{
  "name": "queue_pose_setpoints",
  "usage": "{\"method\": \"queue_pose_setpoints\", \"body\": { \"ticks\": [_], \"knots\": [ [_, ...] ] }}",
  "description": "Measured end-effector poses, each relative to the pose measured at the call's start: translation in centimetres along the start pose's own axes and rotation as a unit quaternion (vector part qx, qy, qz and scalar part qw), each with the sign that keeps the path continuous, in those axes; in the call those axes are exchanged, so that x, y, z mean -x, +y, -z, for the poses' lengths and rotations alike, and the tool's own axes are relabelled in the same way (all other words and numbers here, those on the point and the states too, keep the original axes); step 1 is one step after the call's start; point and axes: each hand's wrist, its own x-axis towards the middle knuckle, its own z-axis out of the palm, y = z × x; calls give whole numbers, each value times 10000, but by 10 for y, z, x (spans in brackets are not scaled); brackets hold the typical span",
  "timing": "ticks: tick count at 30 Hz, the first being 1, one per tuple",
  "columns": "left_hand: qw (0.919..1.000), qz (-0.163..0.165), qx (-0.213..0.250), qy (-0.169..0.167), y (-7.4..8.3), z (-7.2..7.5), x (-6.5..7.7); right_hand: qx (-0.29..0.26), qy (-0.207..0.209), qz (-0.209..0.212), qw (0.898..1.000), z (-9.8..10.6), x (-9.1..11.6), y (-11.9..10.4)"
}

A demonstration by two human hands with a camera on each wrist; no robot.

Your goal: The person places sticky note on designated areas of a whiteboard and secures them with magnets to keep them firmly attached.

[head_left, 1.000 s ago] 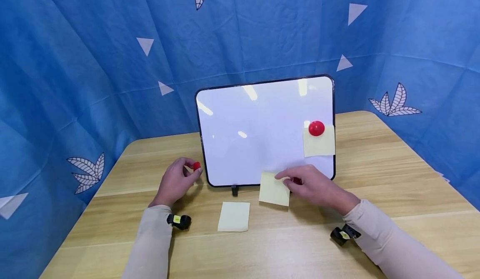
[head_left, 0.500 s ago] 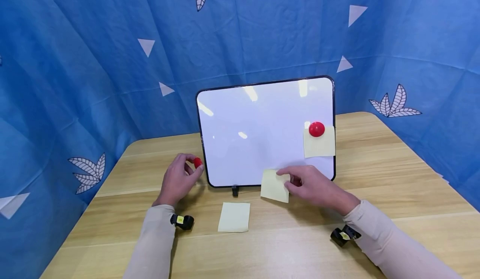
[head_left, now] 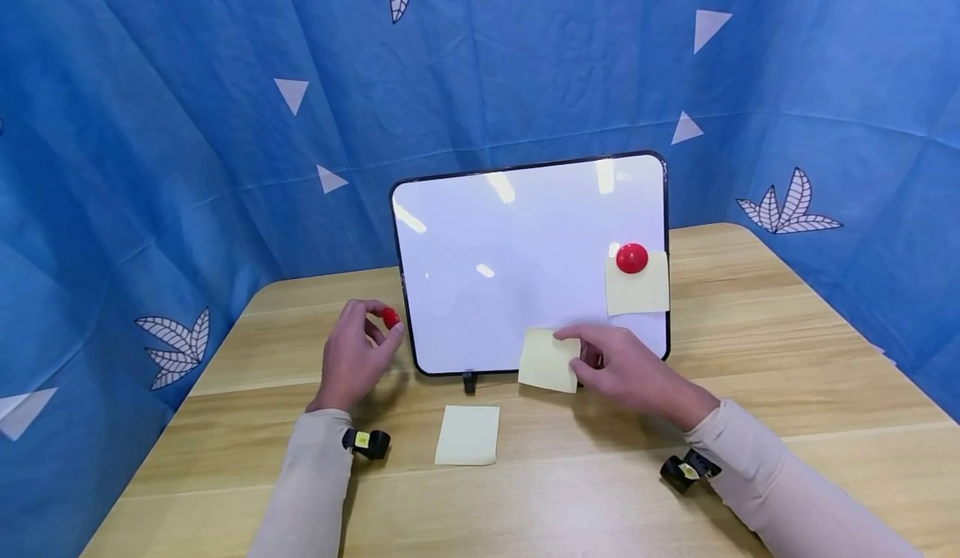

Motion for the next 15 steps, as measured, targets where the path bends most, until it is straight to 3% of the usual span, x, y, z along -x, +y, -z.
{"method": "queue_pose_setpoints", "body": {
  "ticks": [15],
  "knots": [
    [9961,-523,-34,708,20,3,-3,-193,499,-161,9984,2,1,-3]
  ]
}}
